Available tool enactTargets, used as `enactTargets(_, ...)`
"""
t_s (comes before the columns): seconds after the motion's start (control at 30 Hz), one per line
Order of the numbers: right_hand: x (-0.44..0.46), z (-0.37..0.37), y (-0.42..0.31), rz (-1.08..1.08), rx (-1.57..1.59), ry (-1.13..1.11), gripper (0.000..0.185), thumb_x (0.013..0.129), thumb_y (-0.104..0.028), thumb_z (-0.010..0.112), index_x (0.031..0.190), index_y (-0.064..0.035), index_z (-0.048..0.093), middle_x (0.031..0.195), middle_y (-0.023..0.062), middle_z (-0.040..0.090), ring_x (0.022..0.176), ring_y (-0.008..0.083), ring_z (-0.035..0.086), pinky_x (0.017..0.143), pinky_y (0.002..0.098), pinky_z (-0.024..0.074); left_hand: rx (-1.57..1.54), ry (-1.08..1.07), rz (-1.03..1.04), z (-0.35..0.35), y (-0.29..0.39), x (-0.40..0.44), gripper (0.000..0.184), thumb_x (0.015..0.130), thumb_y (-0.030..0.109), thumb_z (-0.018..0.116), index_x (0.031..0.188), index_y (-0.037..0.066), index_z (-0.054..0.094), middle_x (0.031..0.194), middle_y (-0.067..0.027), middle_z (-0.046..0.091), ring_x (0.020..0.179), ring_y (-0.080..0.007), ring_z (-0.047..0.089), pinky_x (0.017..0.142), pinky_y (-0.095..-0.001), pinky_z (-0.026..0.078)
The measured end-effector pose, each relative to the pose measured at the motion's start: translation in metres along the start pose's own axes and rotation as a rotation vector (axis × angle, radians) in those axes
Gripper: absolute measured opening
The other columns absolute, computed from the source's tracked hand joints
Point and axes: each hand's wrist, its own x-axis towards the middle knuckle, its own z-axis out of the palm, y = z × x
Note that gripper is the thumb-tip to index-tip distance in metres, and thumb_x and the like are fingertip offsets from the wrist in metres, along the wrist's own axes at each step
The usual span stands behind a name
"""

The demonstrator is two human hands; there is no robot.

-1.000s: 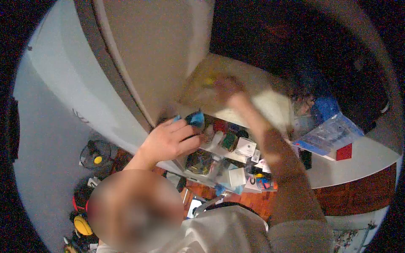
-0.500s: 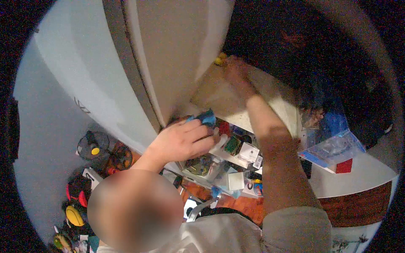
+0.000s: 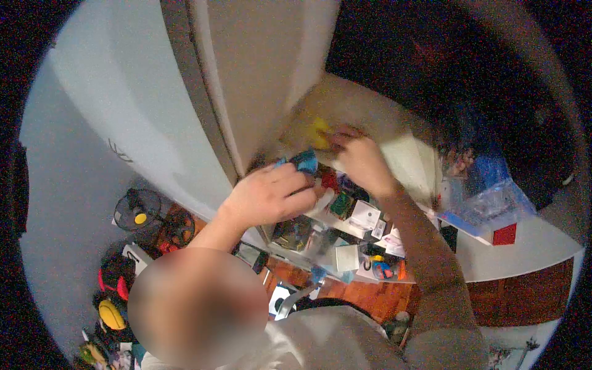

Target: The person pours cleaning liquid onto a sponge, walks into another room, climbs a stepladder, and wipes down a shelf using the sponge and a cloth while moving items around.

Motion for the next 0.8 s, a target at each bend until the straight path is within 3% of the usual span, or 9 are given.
enactTargets(0.17,-0.061,-0.039,0.045,0.559,-0.616,-0.074,0.025,0.079,-0.013,0.050,0.097,-0.0044,0.066,0.100,0.0180,0.062,0.097,0.0329,0.056,0.086,0.0443,0.0440,-0.030,-0.050,-0.051,-0.006,0.005,0.006,0.024,0.071,0.018,0.063,0.095,0.015,0.058,0.086,0.0014,0.052,0.083,-0.0164,0.055,0.068,-0.0289,0.050)
enactTargets(0.27,-0.016,-0.004,-0.019,0.499,-0.585,-0.235,0.025,0.078,-0.012,0.051,0.097,-0.0057,0.066,0.093,0.0172,0.064,0.091,0.0328,0.058,0.085,0.0444,0.0438,0.056,-0.068,-0.055,-0.006,0.005,0.006,0.022,0.071,0.019,0.065,0.092,0.017,0.059,0.080,0.0019,0.051,0.077,-0.0151,0.055,0.062,-0.0280,0.049)
enactTargets(0.4,-0.039,-0.020,-0.037,0.266,-0.308,0.065,0.027,0.082,-0.007,0.050,0.105,-0.0056,0.064,0.095,0.0144,0.062,0.094,0.0338,0.055,0.080,0.0451,0.0447,0.102,-0.052,-0.095,-0.003,0.006,0.005,0.024,0.069,0.018,0.067,0.091,0.019,0.060,0.081,0.0022,0.051,0.078,-0.0149,0.054,0.060,-0.0273,0.049)
enactTargets(0.43,-0.062,-0.027,-0.003,0.365,-0.427,0.101,0.025,0.079,-0.010,0.051,0.098,-0.0032,0.065,0.096,0.0171,0.062,0.094,0.0321,0.058,0.085,0.0437,0.0438,0.105,-0.056,-0.087,-0.002,0.006,0.006,0.024,0.069,0.018,0.067,0.091,0.019,0.060,0.081,0.0022,0.051,0.078,-0.0149,0.054,0.060,-0.0273,0.049)
enactTargets(0.5,-0.072,-0.037,0.004,0.595,-0.461,0.091,0.024,0.078,-0.008,0.051,0.096,-0.0032,0.066,0.095,0.0176,0.062,0.094,0.0321,0.057,0.083,0.0444,0.0436,0.074,-0.028,-0.216,0.004,0.009,0.009,0.022,0.074,0.017,0.066,0.095,0.016,0.061,0.091,-0.0023,0.055,0.083,-0.0209,0.056,0.067,-0.0333,0.051)
enactTargets(0.53,-0.065,-0.023,0.002,0.538,-0.523,0.149,0.023,0.078,-0.008,0.050,0.095,-0.0034,0.066,0.095,0.0171,0.062,0.094,0.0322,0.057,0.082,0.0453,0.0434,0.068,-0.027,-0.203,0.011,0.009,0.017,0.022,0.074,0.017,0.066,0.095,0.016,0.061,0.091,-0.0023,0.055,0.083,-0.0209,0.056,0.067,-0.0333,0.051)
enactTargets(0.6,-0.040,-0.001,-0.023,0.379,-0.469,0.149,0.022,0.076,-0.010,0.052,0.093,-0.0042,0.066,0.093,0.0151,0.062,0.094,0.0328,0.056,0.079,0.0472,0.0426,-0.002,0.312,-0.549,0.032,-0.001,0.042,0.020,0.080,0.016,0.067,0.099,0.012,0.062,0.104,-0.0088,0.061,0.098,-0.0317,0.057,0.081,-0.0392,0.050)
enactTargets(0.7,-0.044,-0.018,-0.041,0.220,-0.318,0.173,0.021,0.078,-0.009,0.052,0.094,-0.0054,0.065,0.095,0.0124,0.061,0.094,0.0313,0.056,0.080,0.0454,0.0433,-0.028,0.280,-0.595,0.064,-0.030,0.056,0.023,0.084,0.019,0.064,0.105,0.011,0.061,0.108,-0.0135,0.060,0.106,-0.0352,0.055,0.090,-0.0421,0.046)
enactTargets(0.8,-0.062,-0.050,0.037,0.660,-0.483,0.081,0.029,0.081,-0.008,0.051,0.106,-0.0071,0.065,0.105,0.0137,0.061,0.103,0.0312,0.055,0.088,0.0447,0.0428,-0.037,0.002,-0.557,0.075,-0.040,0.043,0.030,0.083,0.021,0.064,0.110,0.008,0.059,0.114,-0.0140,0.057,0.109,-0.0337,0.053,0.094,-0.0411,0.044)
